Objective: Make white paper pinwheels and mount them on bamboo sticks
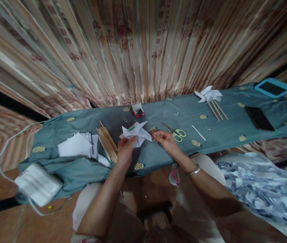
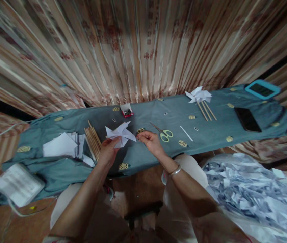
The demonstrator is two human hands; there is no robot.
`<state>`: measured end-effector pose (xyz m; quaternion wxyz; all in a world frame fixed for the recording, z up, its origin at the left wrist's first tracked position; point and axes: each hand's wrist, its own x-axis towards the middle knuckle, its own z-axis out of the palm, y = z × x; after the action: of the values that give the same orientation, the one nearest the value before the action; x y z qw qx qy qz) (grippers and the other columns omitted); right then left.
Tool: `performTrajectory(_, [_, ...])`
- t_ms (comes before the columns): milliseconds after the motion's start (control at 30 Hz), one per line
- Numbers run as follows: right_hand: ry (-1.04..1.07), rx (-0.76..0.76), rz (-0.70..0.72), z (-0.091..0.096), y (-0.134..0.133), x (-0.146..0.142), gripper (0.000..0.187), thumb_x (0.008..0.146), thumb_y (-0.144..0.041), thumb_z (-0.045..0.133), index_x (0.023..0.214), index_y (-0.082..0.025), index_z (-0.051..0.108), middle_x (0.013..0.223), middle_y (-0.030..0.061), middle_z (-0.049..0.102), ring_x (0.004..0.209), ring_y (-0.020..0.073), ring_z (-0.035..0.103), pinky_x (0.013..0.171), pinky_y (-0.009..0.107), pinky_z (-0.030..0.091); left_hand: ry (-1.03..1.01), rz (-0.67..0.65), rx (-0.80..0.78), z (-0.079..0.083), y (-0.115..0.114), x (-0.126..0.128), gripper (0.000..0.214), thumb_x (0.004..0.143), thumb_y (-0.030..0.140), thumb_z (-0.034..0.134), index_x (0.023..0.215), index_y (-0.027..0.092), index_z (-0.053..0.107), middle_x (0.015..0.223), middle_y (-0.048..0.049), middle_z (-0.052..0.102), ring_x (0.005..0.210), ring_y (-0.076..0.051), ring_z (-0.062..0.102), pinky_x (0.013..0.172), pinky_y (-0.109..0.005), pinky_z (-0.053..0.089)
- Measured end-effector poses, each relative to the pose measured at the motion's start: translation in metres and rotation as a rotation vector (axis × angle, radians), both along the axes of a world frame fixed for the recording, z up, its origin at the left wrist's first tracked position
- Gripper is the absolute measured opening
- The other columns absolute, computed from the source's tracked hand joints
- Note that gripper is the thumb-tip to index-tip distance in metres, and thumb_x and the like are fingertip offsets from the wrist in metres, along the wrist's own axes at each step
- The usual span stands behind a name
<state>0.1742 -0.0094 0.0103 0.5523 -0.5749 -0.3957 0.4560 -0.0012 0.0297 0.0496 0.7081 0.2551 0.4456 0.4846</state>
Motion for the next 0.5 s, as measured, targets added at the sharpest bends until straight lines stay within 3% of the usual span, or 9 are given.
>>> performTrajectory(167, [-0.069,0.004,0.080,0.003,0.021,0.004,0.027,0.066,-0.045,0.077,0.074,-0.020,0.073,0.069,0.0003,0.071,0.064,0.0147,0.061,0.066,0.029,0.050,-0.054,0.025,0.002,0.012,0.001,-0.005,0.035,0.036,0.026,0.091,0.064,0.017,0.073,0.066,0.0020,0.073,0.063,-0.012,0.064,0.068,-0.023,0.050])
performTrajectory(267, [-0.373,0.038,0.112,0.007,0.046,0.012,0.019,0.079,-0.038,0.067,0.081,-0.021,0.075,0.079,0.0025,0.074,0.074,0.0178,0.066,0.073,0.032,0.052,-0.075,0.026,-0.005,0.015,-0.001,-0.007,0.034,0.038,0.026,0.091,0.066,0.017,0.073,0.069,0.0012,0.074,0.064,-0.012,0.065,0.067,-0.023,0.050])
performTrajectory(333, [-0.594,0.121,0.048,0.012,0.068,0.015,0.013,0.082,-0.028,0.063,0.081,-0.020,0.074,0.106,0.0068,0.075,0.098,0.0222,0.069,0.090,0.037,0.052,-0.081,0.021,-0.006,0.016,-0.001,-0.007,0.033,0.040,0.027,0.090,0.066,0.017,0.073,0.069,0.0015,0.074,0.065,-0.012,0.065,0.067,-0.023,0.050])
performTrajectory(433, [-0.901,0.157,0.004,0.020,0.101,0.014,0.015,0.084,-0.019,0.060,0.087,-0.019,0.075,0.127,0.0118,0.068,0.121,0.0275,0.062,0.105,0.043,0.046,-0.076,0.025,-0.016,0.016,-0.001,-0.007,0.032,0.041,0.028,0.090,0.065,0.017,0.072,0.069,0.0019,0.074,0.064,-0.012,0.065,0.067,-0.023,0.050])
performTrajectory(500, [-1.061,0.165,0.056,0.025,0.120,0.010,0.019,0.087,-0.016,0.056,0.091,-0.017,0.075,0.133,0.0141,0.065,0.128,0.0280,0.057,0.111,0.044,0.041,-0.071,0.021,-0.021,0.016,-0.001,-0.007,0.032,0.041,0.029,0.090,0.065,0.017,0.071,0.069,0.0017,0.074,0.064,-0.012,0.065,0.067,-0.023,0.050])
